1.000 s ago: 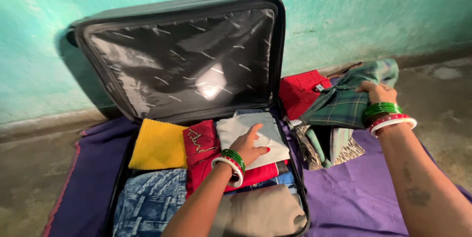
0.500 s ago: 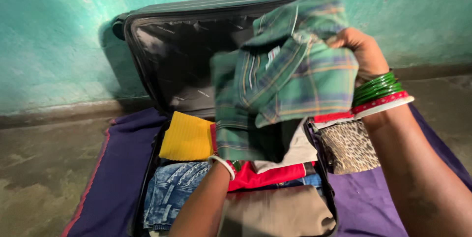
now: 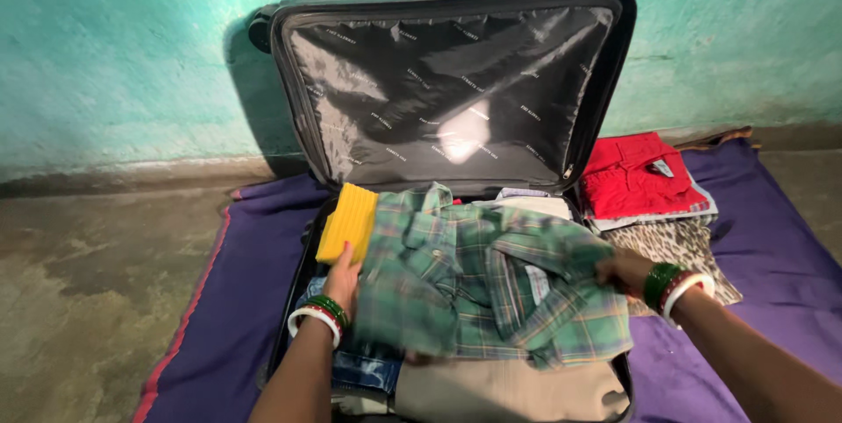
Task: The person packs various items of clothing, including shirts, pants, and a patterned fabric, into an open suitcase by hand.
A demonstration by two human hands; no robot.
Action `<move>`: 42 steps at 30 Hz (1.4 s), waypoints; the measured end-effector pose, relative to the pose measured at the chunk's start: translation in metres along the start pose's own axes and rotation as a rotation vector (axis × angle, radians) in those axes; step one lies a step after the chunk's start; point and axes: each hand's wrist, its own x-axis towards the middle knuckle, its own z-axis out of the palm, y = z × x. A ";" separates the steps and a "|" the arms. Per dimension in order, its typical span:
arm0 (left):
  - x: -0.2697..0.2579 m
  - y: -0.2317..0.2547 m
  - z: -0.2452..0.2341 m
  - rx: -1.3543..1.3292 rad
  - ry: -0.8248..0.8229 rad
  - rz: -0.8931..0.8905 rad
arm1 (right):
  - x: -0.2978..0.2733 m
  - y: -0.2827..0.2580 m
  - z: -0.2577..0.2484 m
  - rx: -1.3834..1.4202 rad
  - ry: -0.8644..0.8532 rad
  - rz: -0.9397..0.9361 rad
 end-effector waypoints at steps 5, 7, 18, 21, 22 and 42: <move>0.043 -0.008 -0.033 0.592 -0.063 0.252 | -0.027 -0.024 0.005 -0.053 0.037 0.260; 0.058 -0.007 -0.026 0.721 0.088 0.302 | -0.031 -0.043 0.021 -0.007 -0.012 0.264; -0.017 0.010 0.027 0.725 0.036 0.728 | -0.009 -0.067 0.021 -0.090 0.154 -0.048; -0.008 0.018 0.013 0.541 -0.093 0.655 | 0.007 -0.071 -0.006 -0.061 0.038 -0.160; -0.003 0.019 0.008 0.618 -0.024 0.612 | 0.016 -0.068 -0.007 -0.096 0.076 -0.175; -0.025 0.017 0.047 1.499 0.624 0.465 | -0.018 -0.132 0.243 -0.892 0.161 -0.294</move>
